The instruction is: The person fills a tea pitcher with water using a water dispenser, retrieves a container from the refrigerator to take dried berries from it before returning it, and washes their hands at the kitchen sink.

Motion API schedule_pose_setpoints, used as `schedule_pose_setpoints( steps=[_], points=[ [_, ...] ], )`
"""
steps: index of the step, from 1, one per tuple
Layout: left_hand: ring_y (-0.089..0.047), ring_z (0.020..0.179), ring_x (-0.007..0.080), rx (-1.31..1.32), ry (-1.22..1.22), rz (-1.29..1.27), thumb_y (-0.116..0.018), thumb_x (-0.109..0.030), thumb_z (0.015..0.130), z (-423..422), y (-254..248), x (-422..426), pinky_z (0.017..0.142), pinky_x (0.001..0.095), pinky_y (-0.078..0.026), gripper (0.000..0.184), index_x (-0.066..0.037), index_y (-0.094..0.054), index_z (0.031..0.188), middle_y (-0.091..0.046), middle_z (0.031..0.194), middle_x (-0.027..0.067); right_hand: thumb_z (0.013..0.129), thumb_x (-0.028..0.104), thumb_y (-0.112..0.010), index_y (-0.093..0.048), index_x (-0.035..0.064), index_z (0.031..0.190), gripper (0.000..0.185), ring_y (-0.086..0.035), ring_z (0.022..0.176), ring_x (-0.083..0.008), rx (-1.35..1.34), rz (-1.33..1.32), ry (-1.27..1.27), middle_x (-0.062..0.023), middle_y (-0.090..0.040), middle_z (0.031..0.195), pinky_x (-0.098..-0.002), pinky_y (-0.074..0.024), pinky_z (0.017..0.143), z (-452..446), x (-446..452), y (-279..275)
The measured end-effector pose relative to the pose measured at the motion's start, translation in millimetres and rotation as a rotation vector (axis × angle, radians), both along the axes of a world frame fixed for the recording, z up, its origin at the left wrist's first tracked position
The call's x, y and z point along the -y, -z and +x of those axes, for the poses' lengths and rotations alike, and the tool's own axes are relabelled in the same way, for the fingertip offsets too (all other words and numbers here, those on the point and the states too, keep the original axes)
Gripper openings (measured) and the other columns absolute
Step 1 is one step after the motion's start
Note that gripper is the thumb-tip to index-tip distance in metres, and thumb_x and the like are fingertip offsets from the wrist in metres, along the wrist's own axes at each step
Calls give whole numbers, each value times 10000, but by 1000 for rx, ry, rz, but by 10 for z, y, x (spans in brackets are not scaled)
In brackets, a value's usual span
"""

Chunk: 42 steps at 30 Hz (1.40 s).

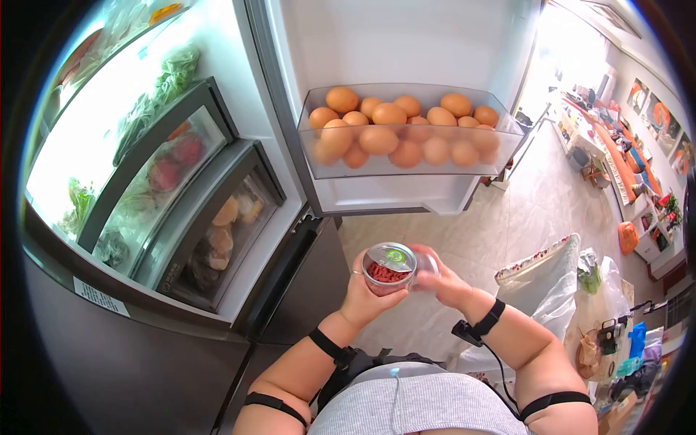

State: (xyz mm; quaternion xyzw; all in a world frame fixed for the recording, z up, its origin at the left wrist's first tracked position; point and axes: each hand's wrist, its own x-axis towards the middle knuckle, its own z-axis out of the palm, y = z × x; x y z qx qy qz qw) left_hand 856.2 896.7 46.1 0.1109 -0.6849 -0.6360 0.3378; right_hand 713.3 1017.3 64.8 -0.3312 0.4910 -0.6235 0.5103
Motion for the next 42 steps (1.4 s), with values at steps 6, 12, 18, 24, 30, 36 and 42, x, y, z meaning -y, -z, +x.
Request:
schedule_pose_setpoints(
  steps=[6,12,18,24,30,36,42],
  points=[
    [-378,1147,215,-92,196,232,-674,-105,694,-34,65,-184,949,328,-346,724,-7,-235,1262,-337,1201,137,642,213,-754,-243,16,1270,834,-408,1127,-192,-324,-167,16,-109,-421,1190,-333,-351,936,129,-80,122],
    [-335,1134,217,75,174,-127,-543,-141,792,-9,219,-103,984,339,-283,596,-8,-239,1288,-327,1128,138,599,176,-770,-286,5,1243,824,-446,1090,-195,-539,-246,123,-120,-448,1159,-330,-365,927,110,-142,98],
    [-383,1092,196,66,-49,160,-629,-69,715,1,159,-143,902,311,-345,504,-50,-406,1166,-348,1182,117,569,180,-777,-335,5,1202,791,-482,1044,-218,-798,-169,170,-131,-467,1116,-323,-386,896,57,-202,55],
    [-522,875,186,-37,125,-714,-676,-63,699,27,-323,210,751,293,-426,200,-76,-581,874,-544,948,73,557,192,-769,-347,18,1201,789,-482,1039,-243,-835,-144,109,-139,-464,1104,-327,-388,891,115,-237,-21],
    [-536,727,120,290,262,-264,-603,-128,794,-81,-448,212,665,247,-436,93,-40,-582,811,-579,763,30,554,194,-765,-279,31,1275,885,-462,1081,-252,-813,-149,72,-158,-446,1148,-334,-370,918,203,-255,3],
    [-512,752,80,433,341,88,-578,-150,825,-267,-516,170,682,229,-427,119,-31,-577,834,-561,769,-8,576,186,-759,-212,15,1306,928,-445,1114,-240,-736,-205,-16,-161,-430,1184,-333,-355,936,273,-232,96],
    [-506,808,95,214,288,-74,-579,-135,821,-277,-486,176,731,244,-417,119,-41,-567,892,-534,848,14,594,167,-748,-199,1,1308,916,-448,1106,-212,-584,-235,92,-152,-431,1188,-325,-348,943,148,-219,21]
  ],
)
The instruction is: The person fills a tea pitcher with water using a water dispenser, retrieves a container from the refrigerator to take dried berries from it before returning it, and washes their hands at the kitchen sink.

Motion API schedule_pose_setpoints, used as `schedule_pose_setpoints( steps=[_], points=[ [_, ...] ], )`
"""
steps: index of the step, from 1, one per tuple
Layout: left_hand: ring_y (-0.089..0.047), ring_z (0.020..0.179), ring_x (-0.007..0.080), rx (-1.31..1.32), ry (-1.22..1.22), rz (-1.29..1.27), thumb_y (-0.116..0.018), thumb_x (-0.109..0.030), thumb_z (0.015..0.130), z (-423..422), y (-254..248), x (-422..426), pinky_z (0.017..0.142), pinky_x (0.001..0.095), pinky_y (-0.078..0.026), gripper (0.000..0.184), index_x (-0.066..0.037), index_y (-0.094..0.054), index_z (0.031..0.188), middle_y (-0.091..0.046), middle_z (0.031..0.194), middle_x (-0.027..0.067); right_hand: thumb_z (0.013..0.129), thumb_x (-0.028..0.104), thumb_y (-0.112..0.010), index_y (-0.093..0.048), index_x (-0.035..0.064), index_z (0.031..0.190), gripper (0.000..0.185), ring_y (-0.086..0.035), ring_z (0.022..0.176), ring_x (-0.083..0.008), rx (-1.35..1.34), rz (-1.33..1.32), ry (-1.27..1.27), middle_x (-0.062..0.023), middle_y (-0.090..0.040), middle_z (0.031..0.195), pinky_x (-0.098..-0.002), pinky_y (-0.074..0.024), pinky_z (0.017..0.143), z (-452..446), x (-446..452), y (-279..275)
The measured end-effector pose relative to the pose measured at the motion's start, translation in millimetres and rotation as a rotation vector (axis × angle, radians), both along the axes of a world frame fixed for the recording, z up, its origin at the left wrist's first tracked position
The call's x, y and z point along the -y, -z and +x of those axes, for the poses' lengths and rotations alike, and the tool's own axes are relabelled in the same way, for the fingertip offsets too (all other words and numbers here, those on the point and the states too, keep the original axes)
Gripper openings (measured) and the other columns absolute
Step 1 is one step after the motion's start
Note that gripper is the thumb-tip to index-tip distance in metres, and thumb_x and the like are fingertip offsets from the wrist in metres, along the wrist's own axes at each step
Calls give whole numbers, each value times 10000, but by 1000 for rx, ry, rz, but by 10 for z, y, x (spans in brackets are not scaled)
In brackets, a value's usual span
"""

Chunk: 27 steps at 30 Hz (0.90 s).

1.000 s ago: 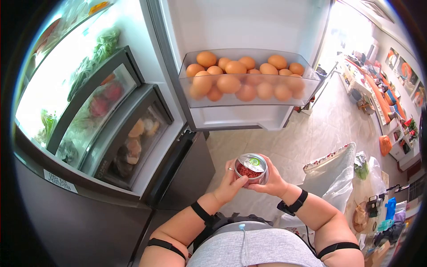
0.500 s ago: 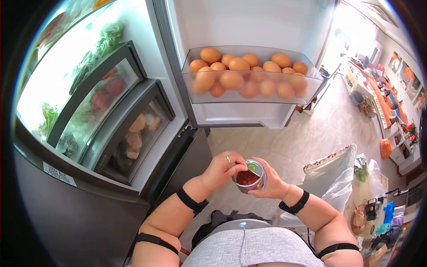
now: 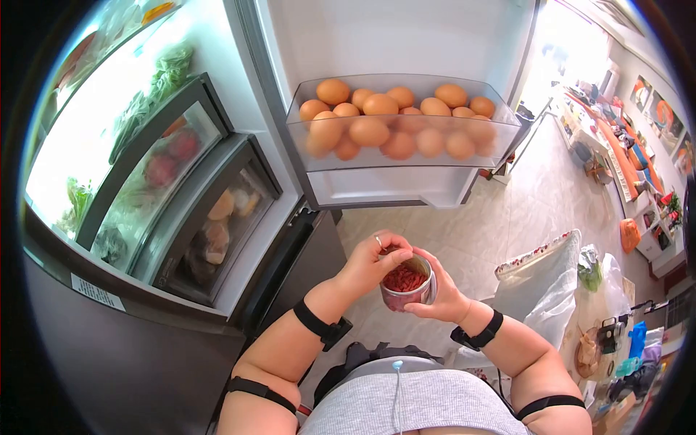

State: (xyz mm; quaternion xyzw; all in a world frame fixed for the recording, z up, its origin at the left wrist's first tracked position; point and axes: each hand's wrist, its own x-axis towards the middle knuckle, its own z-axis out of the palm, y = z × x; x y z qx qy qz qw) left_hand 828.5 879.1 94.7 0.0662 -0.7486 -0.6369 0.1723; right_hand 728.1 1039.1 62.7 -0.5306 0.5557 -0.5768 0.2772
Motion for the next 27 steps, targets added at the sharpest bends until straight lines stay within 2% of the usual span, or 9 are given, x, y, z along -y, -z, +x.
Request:
schedule_pose_setpoints(
  steps=[2,4,5,7,11,16,18,24,27],
  points=[
    [-507,819,104,-55,-7,-2,-586,-114,812,21,22,-41,741,252,-416,114,-41,-561,895,-527,873,23,590,157,-748,-201,2,1309,917,-450,1104,-211,37,-4,-3,-150,-435,1184,-324,-352,939,-1,-8,-25],
    [-526,802,137,-155,-261,-116,-607,-56,774,52,67,-96,718,266,-431,145,-30,-546,902,-529,900,50,586,148,-748,-203,4,1309,917,-452,1102,-210,74,-8,-8,-148,-439,1181,-323,-355,936,-16,-14,-35],
    [-526,802,137,-155,-258,-117,-607,-56,774,92,58,-98,718,266,-431,145,-30,-546,902,-529,900,50,580,143,-749,-206,3,1308,918,-454,1099,-211,47,-14,12,-146,-441,1179,-322,-355,935,-29,-19,-39],
    [-543,771,177,-260,-334,-401,-617,-16,741,221,-20,-60,689,278,-446,133,-14,-546,853,-541,851,77,575,138,-749,-210,3,1307,919,-456,1096,-211,21,-24,37,-145,-444,1176,-321,-356,935,-54,-28,-48],
    [-578,793,256,-184,33,-708,-592,-12,748,300,-152,-159,685,322,-475,108,-32,-593,855,-595,867,111,566,131,-743,-257,13,1284,875,-478,1058,-239,-168,5,86,-141,-449,1148,-320,-367,918,-49,-26,-116],
    [-576,825,310,172,128,-699,-545,-108,799,317,-151,-203,707,359,-475,188,-51,-589,973,-595,939,135,527,133,-749,-273,33,1280,896,-470,1061,-257,-352,100,83,-145,-444,1142,-339,-378,907,-28,3,-98],
    [-574,818,326,350,213,-851,-526,-133,812,308,-76,-191,702,374,-471,219,-58,-568,1013,-589,947,147,525,144,-751,-285,41,1273,887,-470,1055,-261,-356,121,80,-138,-443,1136,-340,-380,901,5,5,-74],
    [-578,807,325,259,320,-789,-540,-151,803,271,-111,-145,696,391,-464,245,-63,-550,1032,-590,925,157,544,158,-739,-318,37,1246,827,-486,1023,-298,-303,88,92,-158,-458,1105,-350,-403,868,39,-1,-67],
    [-580,802,320,340,374,-786,-552,-150,792,237,-162,-131,697,387,-462,249,-68,-554,1027,-597,901,152,544,154,-742,-323,37,1244,824,-492,1022,-297,-298,83,88,-158,-463,1105,-348,-405,868,55,-11,-47]
  ],
)
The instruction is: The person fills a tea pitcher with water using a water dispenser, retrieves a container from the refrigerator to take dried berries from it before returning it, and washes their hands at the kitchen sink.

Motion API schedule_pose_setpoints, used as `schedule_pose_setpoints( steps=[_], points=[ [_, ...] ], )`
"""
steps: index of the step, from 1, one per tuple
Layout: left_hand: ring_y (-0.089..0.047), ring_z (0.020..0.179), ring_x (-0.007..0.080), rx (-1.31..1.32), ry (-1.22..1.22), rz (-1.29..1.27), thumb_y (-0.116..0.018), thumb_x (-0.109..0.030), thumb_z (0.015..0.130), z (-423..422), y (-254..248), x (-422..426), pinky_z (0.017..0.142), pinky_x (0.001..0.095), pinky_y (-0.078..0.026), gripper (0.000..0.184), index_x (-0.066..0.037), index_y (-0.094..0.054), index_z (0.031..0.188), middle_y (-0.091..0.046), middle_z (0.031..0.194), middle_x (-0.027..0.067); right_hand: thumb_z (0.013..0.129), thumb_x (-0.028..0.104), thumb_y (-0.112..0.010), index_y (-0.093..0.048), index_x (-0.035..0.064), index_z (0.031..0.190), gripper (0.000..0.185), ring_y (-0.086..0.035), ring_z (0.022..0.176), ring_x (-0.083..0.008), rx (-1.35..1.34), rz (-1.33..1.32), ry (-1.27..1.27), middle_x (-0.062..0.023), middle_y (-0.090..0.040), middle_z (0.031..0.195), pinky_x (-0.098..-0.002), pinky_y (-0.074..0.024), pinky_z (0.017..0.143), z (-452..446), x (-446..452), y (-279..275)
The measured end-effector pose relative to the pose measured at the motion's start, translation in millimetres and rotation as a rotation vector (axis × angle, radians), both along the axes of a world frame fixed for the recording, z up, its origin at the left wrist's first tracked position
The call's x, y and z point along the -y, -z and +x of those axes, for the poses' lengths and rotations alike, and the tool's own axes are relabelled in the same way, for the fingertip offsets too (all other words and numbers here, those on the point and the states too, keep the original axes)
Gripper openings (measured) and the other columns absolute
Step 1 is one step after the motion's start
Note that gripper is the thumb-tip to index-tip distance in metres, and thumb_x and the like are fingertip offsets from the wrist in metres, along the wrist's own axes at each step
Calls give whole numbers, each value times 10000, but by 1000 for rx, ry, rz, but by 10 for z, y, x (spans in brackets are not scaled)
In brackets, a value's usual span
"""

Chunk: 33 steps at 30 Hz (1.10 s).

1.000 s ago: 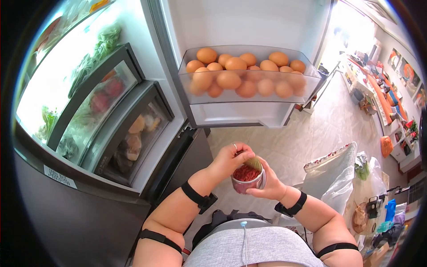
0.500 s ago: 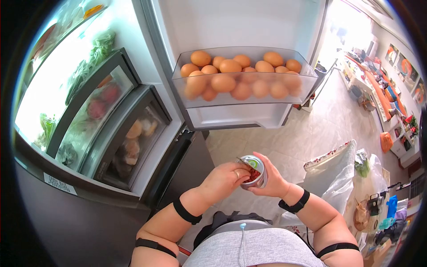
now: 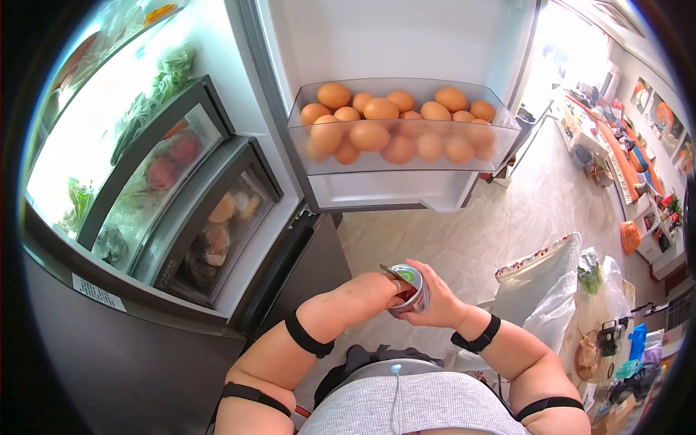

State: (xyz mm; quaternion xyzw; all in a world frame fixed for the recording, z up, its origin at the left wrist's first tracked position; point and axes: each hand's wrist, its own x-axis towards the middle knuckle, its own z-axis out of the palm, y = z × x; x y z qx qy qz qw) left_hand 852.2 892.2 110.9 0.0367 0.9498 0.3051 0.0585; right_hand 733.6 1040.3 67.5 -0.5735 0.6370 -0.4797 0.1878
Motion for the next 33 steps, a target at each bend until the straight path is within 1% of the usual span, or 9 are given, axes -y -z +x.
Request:
schedule_pose_setpoints(
  steps=[6,13,15,19,22,24,27,30,33],
  points=[
    [-580,808,313,23,71,79,-546,-142,794,-34,-21,22,710,374,-460,268,-81,-551,1056,-599,911,150,545,162,-745,-324,42,1243,824,-494,1024,-295,8,-26,-3,-158,-472,1099,-352,-404,872,1,-25,54],
    [-573,840,315,84,20,178,-518,-132,814,-55,80,-25,742,367,-451,285,-87,-537,1095,-593,933,157,545,174,-742,-323,39,1243,825,-491,1031,-297,-18,52,8,-166,-465,1116,-352,-400,881,-28,-37,35],
    [-562,857,268,67,40,252,-510,-105,803,-61,121,-8,736,345,-444,222,-70,-579,1011,-584,981,126,548,179,-741,-324,38,1243,823,-490,1033,-293,-15,74,-4,-163,-468,1112,-354,-400,882,-33,-52,53],
    [-566,844,268,67,100,354,-521,-103,797,-84,155,39,734,342,-447,211,-61,-583,994,-590,955,127,546,176,-740,-322,39,1245,826,-486,1038,-285,49,99,-30,-160,-465,1119,-352,-398,885,-21,-56,58],
    [-580,847,279,59,47,291,-543,-97,793,-67,102,22,752,329,-449,244,-70,-583,1032,-605,931,135,544,174,-740,-317,39,1249,833,-481,1044,-281,74,76,-30,-158,-460,1128,-348,-397,887,-29,-46,72],
    [-588,835,267,22,-65,270,-552,-100,788,-50,90,-8,745,322,-451,226,-66,-598,1007,-613,921,127,538,125,-723,-297,46,1272,853,-501,1026,-235,61,88,-17,-133,-480,1125,-327,-396,893,-46,-40,53],
    [-592,829,262,-4,-138,375,-557,-100,785,-16,129,-41,742,318,-452,220,-66,-607,996,-617,920,124,541,121,-716,-295,47,1273,847,-502,1024,-234,36,72,-8,-133,-483,1122,-328,-399,888,-43,-30,49],
    [-593,837,258,20,-185,374,-555,-96,786,3,77,-73,748,315,-451,214,-65,-613,989,-616,925,125,549,166,-728,-307,39,1254,831,-483,1041,-277,35,80,-12,-155,-458,1131,-342,-396,888,-39,-20,44],
    [-594,835,258,-13,-229,343,-556,-95,784,25,-40,-96,739,308,-454,201,-59,-620,972,-618,917,129,552,172,-728,-305,38,1257,833,-483,1040,-272,83,84,-13,-154,-460,1127,-339,-395,889,-39,-8,48]
  ],
)
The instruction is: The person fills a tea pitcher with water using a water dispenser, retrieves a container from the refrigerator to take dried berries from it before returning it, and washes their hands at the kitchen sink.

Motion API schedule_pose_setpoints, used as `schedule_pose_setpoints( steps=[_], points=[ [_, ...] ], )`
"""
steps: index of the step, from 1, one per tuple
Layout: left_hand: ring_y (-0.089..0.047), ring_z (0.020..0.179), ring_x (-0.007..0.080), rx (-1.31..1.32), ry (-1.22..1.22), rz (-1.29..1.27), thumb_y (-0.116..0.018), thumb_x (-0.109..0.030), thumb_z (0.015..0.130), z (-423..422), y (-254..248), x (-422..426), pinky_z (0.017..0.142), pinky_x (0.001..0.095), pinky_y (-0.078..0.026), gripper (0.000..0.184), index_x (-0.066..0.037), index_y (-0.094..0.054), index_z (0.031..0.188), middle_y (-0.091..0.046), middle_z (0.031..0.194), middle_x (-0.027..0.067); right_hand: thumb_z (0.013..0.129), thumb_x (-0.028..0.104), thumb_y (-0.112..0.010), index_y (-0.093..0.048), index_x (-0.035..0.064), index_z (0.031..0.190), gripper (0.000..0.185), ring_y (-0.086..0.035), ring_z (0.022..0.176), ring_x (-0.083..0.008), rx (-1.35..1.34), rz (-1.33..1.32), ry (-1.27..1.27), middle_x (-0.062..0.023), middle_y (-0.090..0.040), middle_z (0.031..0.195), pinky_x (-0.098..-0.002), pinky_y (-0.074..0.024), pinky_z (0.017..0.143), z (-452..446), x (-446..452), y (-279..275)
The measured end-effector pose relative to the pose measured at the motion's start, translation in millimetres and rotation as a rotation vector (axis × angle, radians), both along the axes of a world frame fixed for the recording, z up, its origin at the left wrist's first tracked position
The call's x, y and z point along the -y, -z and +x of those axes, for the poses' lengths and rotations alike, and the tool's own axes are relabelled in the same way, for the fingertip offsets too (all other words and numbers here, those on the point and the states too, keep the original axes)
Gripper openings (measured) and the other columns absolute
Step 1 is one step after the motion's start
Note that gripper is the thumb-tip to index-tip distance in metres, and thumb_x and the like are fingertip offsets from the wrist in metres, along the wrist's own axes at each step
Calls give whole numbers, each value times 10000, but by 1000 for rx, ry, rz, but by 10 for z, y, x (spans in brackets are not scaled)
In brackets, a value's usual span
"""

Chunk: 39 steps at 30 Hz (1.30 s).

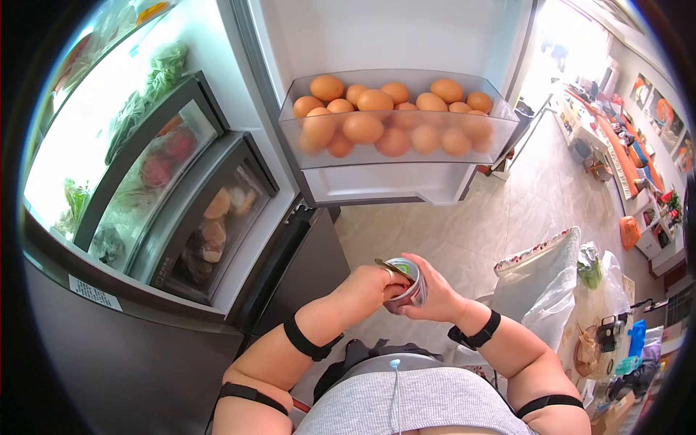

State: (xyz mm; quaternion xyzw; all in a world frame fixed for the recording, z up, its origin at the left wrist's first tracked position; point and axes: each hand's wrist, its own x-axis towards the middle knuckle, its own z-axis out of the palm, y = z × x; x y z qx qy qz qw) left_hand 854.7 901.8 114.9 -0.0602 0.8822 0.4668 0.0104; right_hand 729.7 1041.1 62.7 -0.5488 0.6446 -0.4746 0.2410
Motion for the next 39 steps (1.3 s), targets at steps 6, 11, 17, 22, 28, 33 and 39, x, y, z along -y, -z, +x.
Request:
schedule_pose_setpoints(
  steps=[6,11,17,22,28,33,39],
  points=[
    [-599,798,180,56,-143,152,-572,-95,797,-20,30,53,714,272,-462,167,-35,-630,941,-629,897,111,561,192,-736,-299,41,1266,843,-474,1047,-266,160,63,-3,-160,-453,1138,-338,-387,896,-2,-9,-13],
    [-579,803,133,135,-154,340,-564,-85,816,-35,206,143,722,262,-467,172,2,-618,954,-627,900,74,573,205,-734,-290,47,1273,844,-456,1074,-268,138,64,-17,-169,-443,1156,-343,-369,916,-7,-21,62],
    [-571,798,130,175,-167,550,-546,-92,832,-4,142,186,723,254,-465,191,12,-598,985,-618,894,62,577,191,-734,-278,45,1280,850,-467,1066,-244,105,62,-23,-156,-457,1153,-333,-366,919,-3,-19,36],
    [-547,761,90,218,-205,826,-523,-111,857,31,185,269,702,217,-457,196,3,-587,1002,-601,874,28,581,166,-740,-260,42,1291,865,-484,1049,-206,110,43,-17,-138,-473,1148,-316,-372,913,-20,-32,66],
    [-522,763,63,145,-266,1325,-500,-144,879,86,383,385,678,165,-458,213,-19,-541,1047,-579,894,32,587,205,-738,-281,7,1272,847,-473,1055,-225,150,20,-6,-155,-459,1142,-322,-379,905,-34,-32,113],
    [-526,783,89,95,-343,1526,-476,-126,885,75,421,371,668,173,-465,187,-7,-505,1027,-551,894,41,596,156,-738,-246,20,1295,866,-482,1054,-192,157,39,-14,-136,-473,1146,-313,-372,915,-33,-14,106],
    [-524,783,85,87,-361,1471,-477,-133,886,61,397,358,657,172,-460,192,-11,-504,1031,-553,887,36,589,205,-741,-271,7,1278,858,-474,1044,-215,167,19,1,-149,-458,1134,-316,-379,896,-44,-3,151]
  ],
)
